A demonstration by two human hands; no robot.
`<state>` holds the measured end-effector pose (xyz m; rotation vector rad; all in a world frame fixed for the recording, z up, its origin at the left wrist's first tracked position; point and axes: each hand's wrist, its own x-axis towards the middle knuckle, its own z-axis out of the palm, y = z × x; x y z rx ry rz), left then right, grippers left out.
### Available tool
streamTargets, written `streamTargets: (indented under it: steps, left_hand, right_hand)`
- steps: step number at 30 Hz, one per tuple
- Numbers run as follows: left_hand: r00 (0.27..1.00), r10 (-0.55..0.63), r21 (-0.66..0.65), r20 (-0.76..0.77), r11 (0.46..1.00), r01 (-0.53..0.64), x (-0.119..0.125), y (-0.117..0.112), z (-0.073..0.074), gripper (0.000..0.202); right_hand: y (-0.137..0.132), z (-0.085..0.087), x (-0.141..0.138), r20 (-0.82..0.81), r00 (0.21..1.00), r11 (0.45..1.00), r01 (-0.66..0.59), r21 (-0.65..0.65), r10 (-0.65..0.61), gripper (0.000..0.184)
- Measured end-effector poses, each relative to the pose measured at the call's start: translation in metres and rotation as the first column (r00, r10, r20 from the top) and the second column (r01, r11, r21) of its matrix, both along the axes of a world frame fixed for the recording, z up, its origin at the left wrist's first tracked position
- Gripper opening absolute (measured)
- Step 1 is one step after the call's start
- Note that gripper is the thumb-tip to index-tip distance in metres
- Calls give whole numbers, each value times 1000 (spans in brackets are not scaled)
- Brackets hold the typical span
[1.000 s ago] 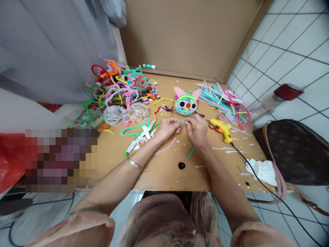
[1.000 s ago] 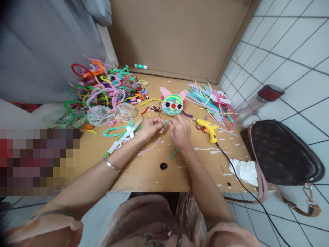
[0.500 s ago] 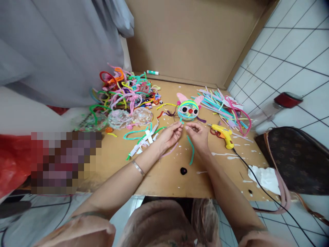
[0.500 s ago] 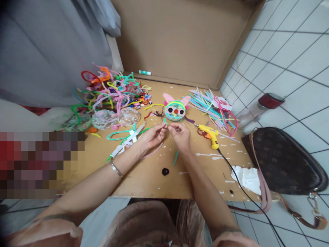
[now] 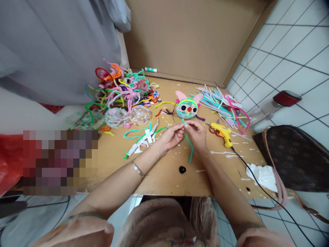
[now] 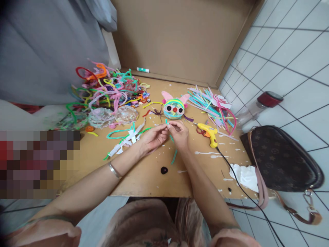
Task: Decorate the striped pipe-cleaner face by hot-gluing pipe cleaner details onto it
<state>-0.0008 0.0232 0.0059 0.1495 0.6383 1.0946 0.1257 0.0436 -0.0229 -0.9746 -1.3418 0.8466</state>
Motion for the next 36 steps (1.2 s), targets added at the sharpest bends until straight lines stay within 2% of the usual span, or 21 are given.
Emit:
streamTargets:
  steps: [8, 13, 16, 19, 21, 22, 23, 25, 26, 27, 29, 30, 32, 34, 36]
  left_hand:
    - [999, -34, 9, 28, 999, 34, -1, 2, -3, 22]
    - [999, -38, 84, -17, 996, 40, -1, 1, -4, 16]
    - [998, -28, 135, -62, 990, 36, 0, 1, -5, 14]
    - [976, 64, 226, -210, 974, -15, 3, -1, -9, 12]
    - [894, 206, 355, -398, 933, -57, 4, -3, -14, 9]
    - [810, 298, 441, -505, 896, -54, 4, -4, -16, 7]
    - [697, 388, 528, -603, 849, -16, 4, -5, -19, 6]
    - [438, 536, 654, -722, 736, 177, 3, -6, -23, 6]
    - [335, 586, 673, -738, 675, 303, 2, -7, -25, 9]
    - [265, 617, 664, -741, 614, 428, 1, -8, -26, 13]
    - [204, 636, 605, -744, 512, 610, 0, -8, -29, 23]
    - [191, 630, 572, -753, 482, 664, 0, -8, -30, 27]
    - [162, 606, 508, -779, 457, 730, -1, -7, -33, 31]
    - [142, 596, 462, -790, 427, 778, -1, -4, -37, 26]
    - [142, 611, 435, -779, 363, 824, -2, -1, -39, 19]
  right_hand:
    - [3, 3, 3, -50, 996, 997, -76, -31, 74, 29]
    - [2, 7, 6, -90, 988, 988, -130, -81, 122, 31]
    - [0, 8, 5, -159, 975, 977, -173, -122, 152, 33]
    - [-1, 8, 4, -266, 949, 960, -218, -177, 167, 35]
    - [-1, 8, 5, -318, 932, 944, -250, -215, 174, 35]
    - [-1, 9, 5, -336, 925, 937, -262, -231, 176, 36]
    - [0, 9, 6, -349, 920, 932, -270, -242, 176, 36]
    - [1, 11, 8, -361, 917, 929, -272, -253, 170, 37]
    - [2, 12, 9, -358, 919, 931, -264, -254, 163, 37]
    - [3, 13, 10, -348, 924, 935, -252, -251, 156, 37]
    - [4, 14, 12, -313, 939, 945, -223, -240, 142, 36]
    - [5, 14, 13, -293, 947, 949, -208, -235, 135, 35]
    - [6, 15, 15, -261, 958, 959, -179, -219, 119, 33]
    - [6, 17, 17, -257, 961, 970, -150, -192, 98, 30]
    - [6, 21, 20, -288, 954, 979, -133, -156, 84, 28]
